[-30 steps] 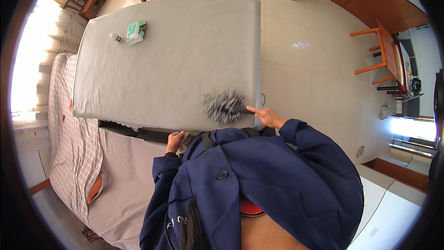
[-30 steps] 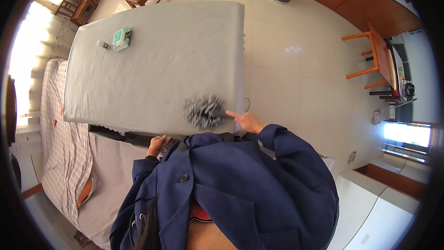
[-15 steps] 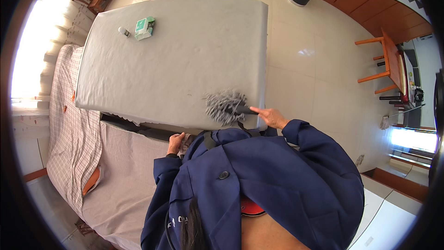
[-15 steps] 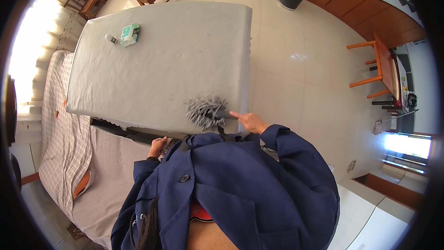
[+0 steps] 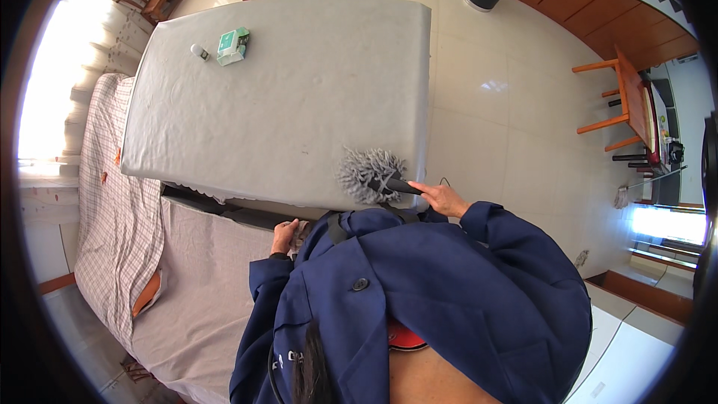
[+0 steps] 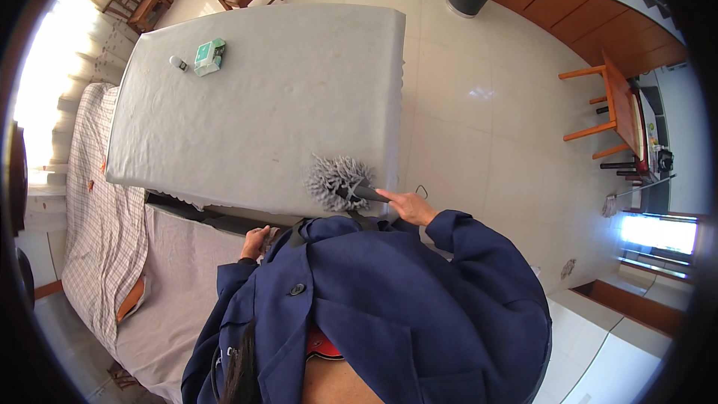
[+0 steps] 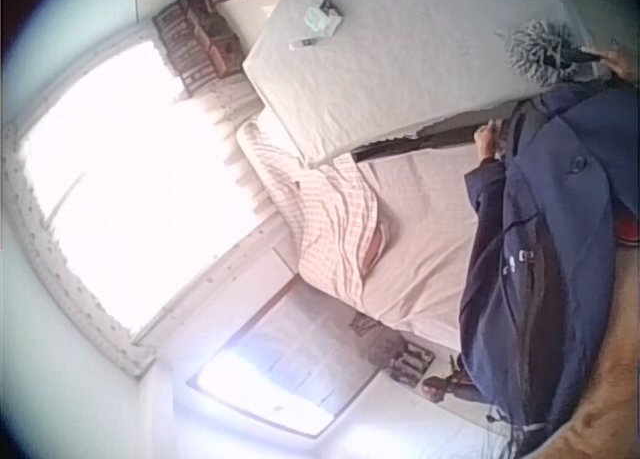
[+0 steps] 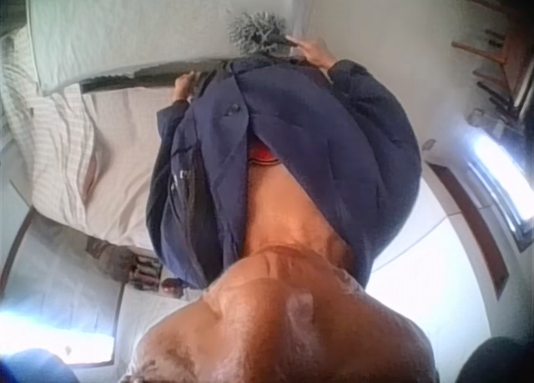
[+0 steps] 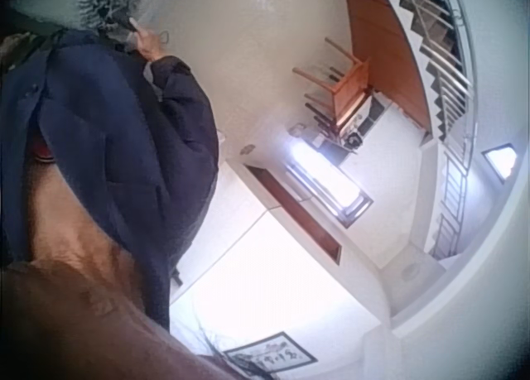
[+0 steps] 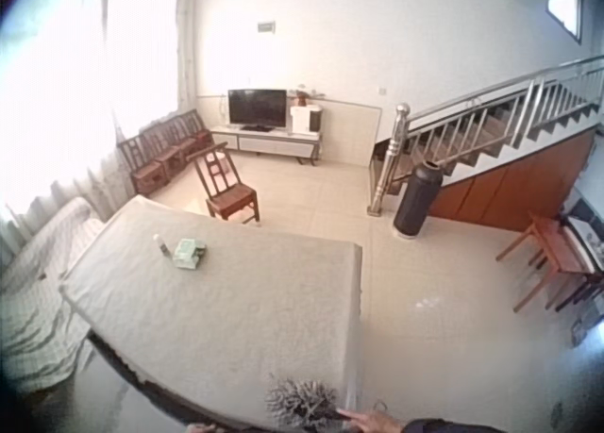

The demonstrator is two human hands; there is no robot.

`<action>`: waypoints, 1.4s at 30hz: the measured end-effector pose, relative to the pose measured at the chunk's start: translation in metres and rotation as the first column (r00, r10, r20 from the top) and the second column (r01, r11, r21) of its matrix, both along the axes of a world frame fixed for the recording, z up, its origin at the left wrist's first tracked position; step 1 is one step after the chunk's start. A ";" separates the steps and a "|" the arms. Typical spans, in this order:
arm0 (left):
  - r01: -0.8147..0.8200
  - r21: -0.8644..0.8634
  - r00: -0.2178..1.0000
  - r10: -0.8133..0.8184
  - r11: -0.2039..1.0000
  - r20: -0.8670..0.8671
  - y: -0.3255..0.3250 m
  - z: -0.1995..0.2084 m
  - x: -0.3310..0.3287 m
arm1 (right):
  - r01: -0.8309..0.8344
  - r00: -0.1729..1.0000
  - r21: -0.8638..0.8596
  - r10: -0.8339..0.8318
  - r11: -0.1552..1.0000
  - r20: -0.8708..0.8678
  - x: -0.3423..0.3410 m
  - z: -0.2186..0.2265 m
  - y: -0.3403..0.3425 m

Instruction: The person uses a duster to wipe the surface of a large rectangular object covered with a gray sheet. They move around the object, dusting different sections and edges, then briefly pick up a small pink bucket before continuing to dust.

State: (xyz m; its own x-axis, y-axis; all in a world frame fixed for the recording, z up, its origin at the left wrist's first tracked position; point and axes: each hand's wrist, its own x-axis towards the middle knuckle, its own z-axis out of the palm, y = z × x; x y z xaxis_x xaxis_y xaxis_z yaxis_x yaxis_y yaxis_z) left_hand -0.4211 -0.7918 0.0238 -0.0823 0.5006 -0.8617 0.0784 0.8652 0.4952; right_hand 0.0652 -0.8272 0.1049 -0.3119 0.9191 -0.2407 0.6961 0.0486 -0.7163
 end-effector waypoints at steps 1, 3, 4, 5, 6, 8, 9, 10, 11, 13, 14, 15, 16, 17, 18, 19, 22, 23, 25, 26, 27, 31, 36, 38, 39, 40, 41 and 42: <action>0.024 0.015 1.000 -0.023 1.000 -0.013 -0.001 0.000 -0.001 | -0.015 1.000 0.000 0.015 1.000 0.014 0.010 0.005 0.001; 0.019 -0.001 1.000 -0.019 1.000 0.002 -0.002 -0.002 -0.003 | -0.001 0.993 -0.017 0.003 1.000 0.115 0.026 0.011 0.007; 0.038 0.014 0.999 -0.038 0.999 -0.003 -0.002 -0.004 -0.004 | 0.083 0.987 0.005 -0.083 0.997 0.138 0.029 0.009 0.014; 0.041 0.016 0.999 -0.041 0.999 0.002 -0.002 -0.007 -0.004 | 0.168 0.972 0.028 -0.170 0.985 0.159 0.032 0.007 0.021; 0.045 0.019 0.999 -0.045 0.999 0.008 -0.002 -0.009 -0.004 | 0.241 0.954 0.065 -0.249 0.968 0.166 0.034 0.003 0.028; 0.041 0.016 0.999 -0.040 0.999 -0.001 -0.001 -0.014 -0.003 | 0.435 0.883 0.160 -0.455 0.886 0.117 0.026 -0.013 0.052; 0.024 -0.011 1.000 -0.024 1.000 0.011 0.000 -0.015 -0.003 | 0.533 0.824 0.190 -0.557 0.824 0.103 0.018 -0.020 0.058; 0.050 0.028 0.999 -0.050 0.998 -0.012 0.001 -0.015 -0.003 | 0.533 0.833 0.215 -0.552 0.818 0.034 0.010 -0.026 0.060; 0.062 0.044 0.998 -0.062 0.997 -0.020 0.002 -0.015 -0.003 | 0.546 0.830 0.222 -0.558 0.808 -0.011 0.000 -0.031 0.061; 0.088 0.052 0.995 -0.085 0.995 -0.045 0.003 -0.013 -0.002 | 0.504 0.863 0.272 -0.484 0.819 -0.143 -0.016 -0.033 0.055; 0.100 0.043 0.993 -0.098 0.994 -0.059 0.003 -0.012 -0.002 | 0.412 0.911 0.210 -0.399 0.887 -0.103 -0.020 -0.030 0.045; 0.112 0.033 0.991 -0.110 0.993 -0.070 0.003 -0.011 -0.002 | 0.318 0.948 0.168 -0.308 0.933 -0.082 -0.022 -0.024 0.033; 0.082 0.034 0.996 -0.081 0.996 -0.047 0.002 -0.011 -0.002 | 0.222 0.974 0.138 -0.213 0.965 -0.076 -0.022 -0.018 0.024; 0.051 0.032 0.998 -0.050 0.998 -0.025 0.001 -0.011 -0.002 | 0.112 0.994 0.033 -0.112 0.993 -0.012 -0.018 -0.010 0.015; 0.004 -0.006 1.000 -0.004 1.000 0.008 -0.001 -0.011 -0.002 | 0.009 1.000 -0.061 -0.007 0.998 0.028 -0.011 -0.001 0.006; 0.017 0.025 1.000 -0.017 1.000 -0.004 -0.001 -0.011 -0.003 | -0.097 0.993 -0.150 0.106 0.984 0.051 -0.004 0.006 0.001; 0.019 0.020 1.000 -0.018 1.000 -0.004 -0.002 -0.013 -0.005 | -0.121 0.990 -0.130 0.130 0.984 0.062 0.019 0.019 -0.001; 0.026 0.023 1.000 -0.026 0.999 -0.006 -0.002 -0.014 -0.006 | -0.057 0.993 -0.089 0.066 0.994 0.101 0.024 0.019 0.002; 0.055 0.025 0.998 -0.054 0.998 -0.013 -0.001 -0.015 -0.007 | 0.075 0.980 -0.026 -0.069 0.997 0.189 0.036 0.015 0.013; 0.075 0.025 0.997 -0.075 0.997 -0.018 -0.001 -0.016 -0.007 | 0.139 0.964 0.008 -0.137 0.990 0.230 0.042 0.011 0.019; 0.081 -0.003 0.996 -0.081 0.997 -0.034 -0.001 -0.016 -0.007 | 0.220 0.953 0.088 -0.233 0.972 0.194 0.044 0.004 0.029; 0.067 0.017 0.998 -0.067 0.998 -0.001 0.001 -0.018 -0.007 | 0.514 0.837 0.217 -0.541 0.830 0.086 0.037 -0.034 0.088; 0.111 0.004 0.993 -0.111 0.994 -0.030 0.000 -0.019 -0.007 | 0.662 0.727 0.288 -0.686 0.692 -0.021 -0.019 -0.065 0.146; 0.124 -0.002 0.992 -0.124 0.992 -0.004 -0.001 -0.018 -0.006 | 0.579 0.813 0.156 -0.581 0.800 -0.038 -0.042 -0.062 0.145; 0.108 -0.011 0.994 -0.108 0.994 -0.002 -0.002 -0.018 -0.006 | 0.500 0.865 0.143 -0.500 0.854 -0.036 -0.053 -0.057 0.140; 0.080 -0.044 0.997 -0.080 0.996 -0.003 -0.003 -0.017 -0.005 | 0.422 0.906 0.112 -0.423 0.900 -0.013 -0.061 -0.051 0.133; 0.075 -0.035 0.997 -0.075 0.997 -0.001 -0.003 -0.016 -0.004 | 0.327 0.945 0.083 -0.325 0.941 -0.038 -0.066 -0.043 0.122; 0.074 -0.011 0.997 -0.074 0.997 -0.001 -0.004 -0.015 -0.003 | 0.236 0.971 0.033 -0.235 0.971 -0.034 -0.071 -0.035 0.111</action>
State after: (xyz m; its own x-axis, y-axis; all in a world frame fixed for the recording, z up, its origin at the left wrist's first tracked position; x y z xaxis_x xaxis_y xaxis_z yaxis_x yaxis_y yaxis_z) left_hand -0.4238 -0.7957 0.0089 -0.0461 0.4957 -0.8673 0.1432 0.8625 0.4854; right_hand -0.0058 -0.7164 0.0702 -0.0919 0.9755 -0.1997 0.6693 -0.0880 -0.7378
